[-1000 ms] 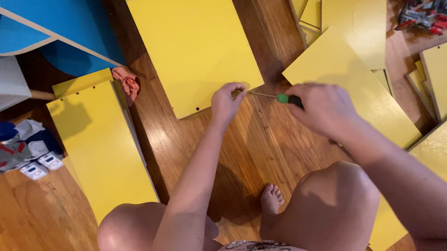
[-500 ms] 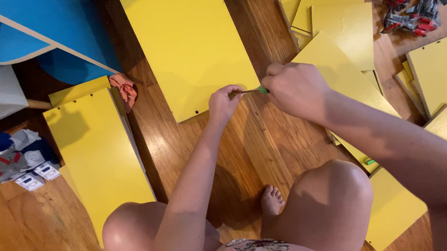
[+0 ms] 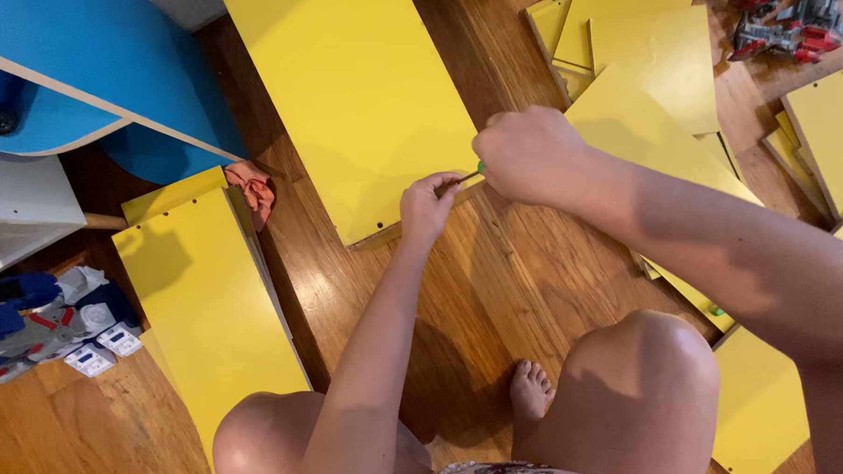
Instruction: The person is assembling a piece of furniture using a screwdriver. They are screwing screws into yellow wooden panels, aligning them, and securing them together.
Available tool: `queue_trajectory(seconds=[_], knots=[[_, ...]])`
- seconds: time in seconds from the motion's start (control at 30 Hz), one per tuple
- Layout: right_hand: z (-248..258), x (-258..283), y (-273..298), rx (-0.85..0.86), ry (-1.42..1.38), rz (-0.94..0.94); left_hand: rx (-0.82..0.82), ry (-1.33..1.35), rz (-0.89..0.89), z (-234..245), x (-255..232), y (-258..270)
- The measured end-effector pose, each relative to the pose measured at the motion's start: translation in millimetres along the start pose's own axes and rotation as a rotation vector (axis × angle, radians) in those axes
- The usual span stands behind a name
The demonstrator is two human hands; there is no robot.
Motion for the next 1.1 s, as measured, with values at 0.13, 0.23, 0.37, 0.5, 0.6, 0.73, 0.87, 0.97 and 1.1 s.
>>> queue_trajectory(seconds=[0.13,0.23,0.37,0.5,0.6,0.73,0.87,0.97,1.1], knots=[[1.7,2.5,-9.7,-0.007,0.068,0.13,0.039,-0.009,0.076,1.7,-4.0,0.4],[2.7,8.5,-12.7,0.002,0.097,0.171,-0.003,0.032,-0.092,3.2,-3.8,6.0],[12.3,14.8,-14.6,0.025,0.033,0.103,-0.089,-0.565,-0.407,6.4,-2.4,13.1],[20.1,18.0,-20.6,0.242,0.054,-0.012,-0.029,-0.728,-0.454,13.2,5.3,8.9],[20.2,21.1,-20.4,0.26,0.132,0.08,-0.037,-0.797,-0.604,21.0,10.7,3.1],[12.5,23.7,-8.6,-0.006,0.124,0.275,-0.012,-0.801,-0.775,30.8,17.5,-0.4],[8.4,25.0,-10.8,0.099,0.076,0.094,0.001,-0.818,-0.827,37.5,18.3,0.0],[10.3,27.3,-18.8,0.263,0.002,-0.092,0.024,-0.822,-0.84,38.1,14.9,0.0],[19.8,19.6,-16.4,0.24,-0.095,0.006,0.129,-0.916,-0.771,41.9,9.8,-2.1]])
Point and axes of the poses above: each hand's wrist, its own y-axis away from the middle knuckle, its own z-axis out of the back of the hand, x = y × z, the point moved 1 cm from there along -y, towards the middle knuckle
